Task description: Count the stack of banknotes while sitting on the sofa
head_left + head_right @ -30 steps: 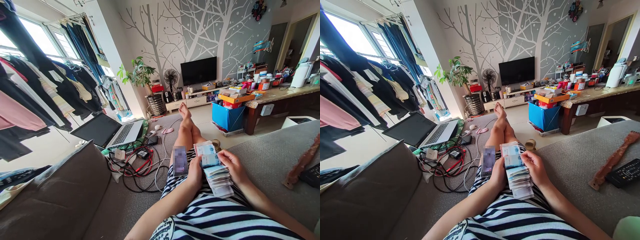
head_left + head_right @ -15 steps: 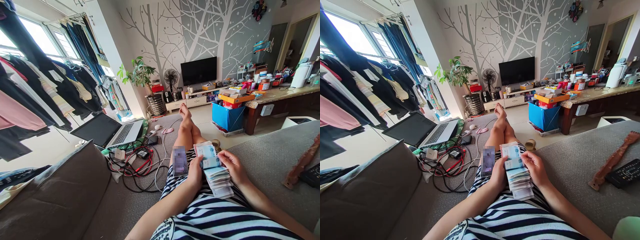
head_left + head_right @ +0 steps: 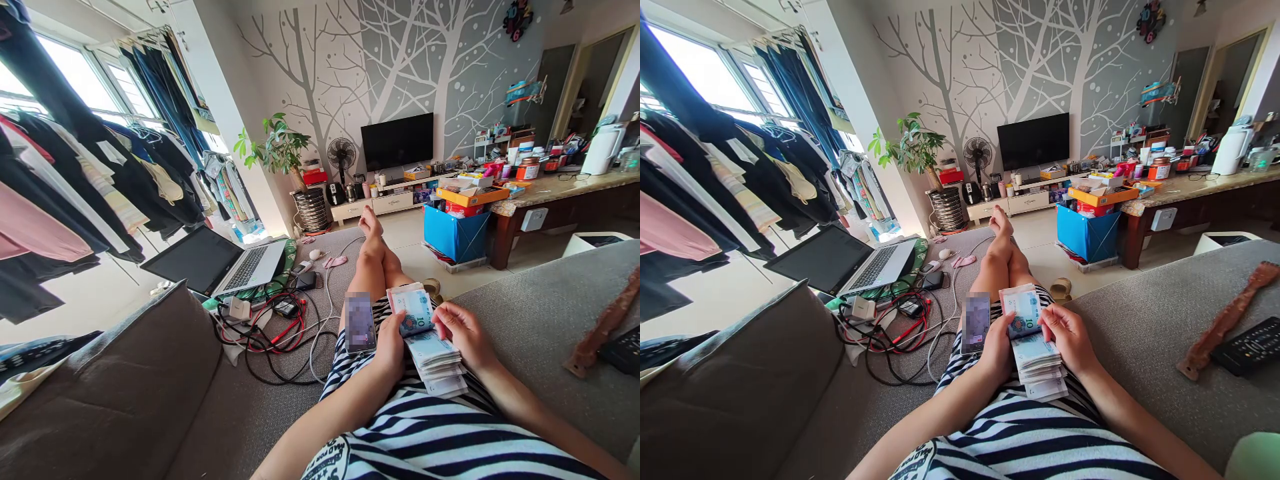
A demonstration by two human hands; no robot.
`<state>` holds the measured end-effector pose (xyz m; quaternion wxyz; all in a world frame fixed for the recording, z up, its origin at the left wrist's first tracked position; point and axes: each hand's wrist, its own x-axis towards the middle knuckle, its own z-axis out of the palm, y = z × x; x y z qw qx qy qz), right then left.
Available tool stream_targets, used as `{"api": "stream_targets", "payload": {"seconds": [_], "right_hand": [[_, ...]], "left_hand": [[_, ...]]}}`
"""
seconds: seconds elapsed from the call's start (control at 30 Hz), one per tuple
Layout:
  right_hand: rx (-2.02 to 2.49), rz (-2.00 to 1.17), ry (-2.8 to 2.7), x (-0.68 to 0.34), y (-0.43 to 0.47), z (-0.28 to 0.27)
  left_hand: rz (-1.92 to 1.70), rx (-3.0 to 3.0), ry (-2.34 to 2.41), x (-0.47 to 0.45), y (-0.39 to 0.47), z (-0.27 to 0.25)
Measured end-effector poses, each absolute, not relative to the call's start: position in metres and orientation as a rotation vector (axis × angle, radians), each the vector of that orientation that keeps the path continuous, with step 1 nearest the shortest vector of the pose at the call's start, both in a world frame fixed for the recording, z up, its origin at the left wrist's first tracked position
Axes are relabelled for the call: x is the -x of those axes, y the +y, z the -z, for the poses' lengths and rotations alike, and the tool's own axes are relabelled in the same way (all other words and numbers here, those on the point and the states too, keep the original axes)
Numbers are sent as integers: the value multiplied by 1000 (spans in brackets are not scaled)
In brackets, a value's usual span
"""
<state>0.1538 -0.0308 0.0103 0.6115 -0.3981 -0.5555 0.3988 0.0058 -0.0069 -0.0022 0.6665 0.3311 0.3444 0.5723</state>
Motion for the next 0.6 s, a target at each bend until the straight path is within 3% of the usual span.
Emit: {"api": "stream_targets", "payload": {"seconds": [0.6], "right_hand": [[1077,-791,-1245,-159,-16,2]], "left_hand": [[-1289,-723,749,-7,-7,2]]}}
